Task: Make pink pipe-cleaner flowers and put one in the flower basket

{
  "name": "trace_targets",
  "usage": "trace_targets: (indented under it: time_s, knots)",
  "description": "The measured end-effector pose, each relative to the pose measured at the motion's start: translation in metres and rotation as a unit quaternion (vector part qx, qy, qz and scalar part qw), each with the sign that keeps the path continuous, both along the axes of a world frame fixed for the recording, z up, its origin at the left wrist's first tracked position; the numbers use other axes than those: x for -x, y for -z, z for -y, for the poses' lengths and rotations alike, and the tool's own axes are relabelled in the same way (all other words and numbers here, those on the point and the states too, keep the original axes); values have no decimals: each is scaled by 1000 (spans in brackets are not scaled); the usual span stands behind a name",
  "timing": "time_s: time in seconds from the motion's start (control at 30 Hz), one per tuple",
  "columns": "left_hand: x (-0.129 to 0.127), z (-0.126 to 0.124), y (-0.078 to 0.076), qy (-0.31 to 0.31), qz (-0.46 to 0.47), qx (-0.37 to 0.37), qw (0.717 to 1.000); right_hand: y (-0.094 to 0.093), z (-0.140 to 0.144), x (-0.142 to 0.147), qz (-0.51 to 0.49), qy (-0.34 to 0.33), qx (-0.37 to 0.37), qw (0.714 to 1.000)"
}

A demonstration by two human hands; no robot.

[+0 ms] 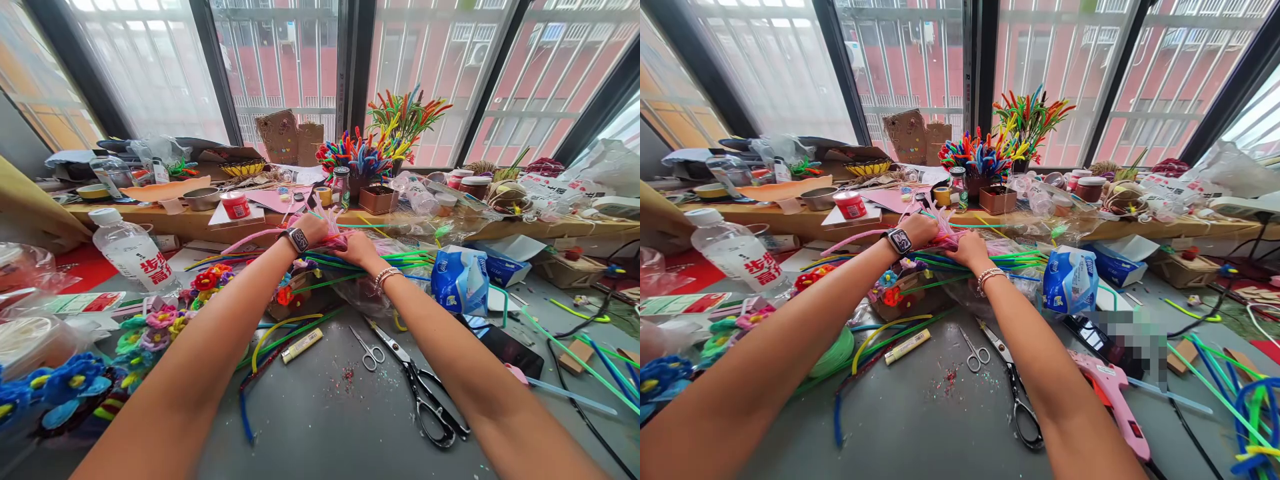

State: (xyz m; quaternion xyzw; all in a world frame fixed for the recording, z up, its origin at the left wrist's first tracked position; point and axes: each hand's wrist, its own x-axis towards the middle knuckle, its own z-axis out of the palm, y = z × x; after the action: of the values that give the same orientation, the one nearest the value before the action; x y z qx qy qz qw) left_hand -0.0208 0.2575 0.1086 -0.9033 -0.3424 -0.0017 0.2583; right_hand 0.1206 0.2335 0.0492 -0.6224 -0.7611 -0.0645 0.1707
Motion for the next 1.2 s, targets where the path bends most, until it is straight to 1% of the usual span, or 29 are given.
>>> trace_targets:
  time_s: [0.13,0.27,0.37,0.47,0.57,0.63,0.77,0.9,1.03,1.2]
  knots:
    - [6,1,1,44,-24,-41,998,3,1,5,3,19,-26,999]
    - [17,-1,-3,89,-46,-62,993,5,2,3,10,19,-49,999]
    - [20,-3,-4,100,-57,-65,991,6,2,2,14,16,-57,998]
    - [18,-5,-1,94,-60,-65,992,6,2,4,17,11,-63,998]
    - [12,-4,1,74,-58,-62,994,7,3,5,17,12,-67,998]
    - [9,-2,-1,58,-57,-57,995,8,4,5,15,13,-66,998]
    - [5,1,-9,23,-53,-36,998,8,7,4,12,21,-68,997]
    - [5,2,-16,-34,-40,-12,999,8,9,5,12,29,-62,998]
    - [6,2,-24,-93,-35,23,995,9,9,8,15,38,-49,998]
    - [0,-3,-35,-139,-32,77,987,11,9,10,16,41,-39,998]
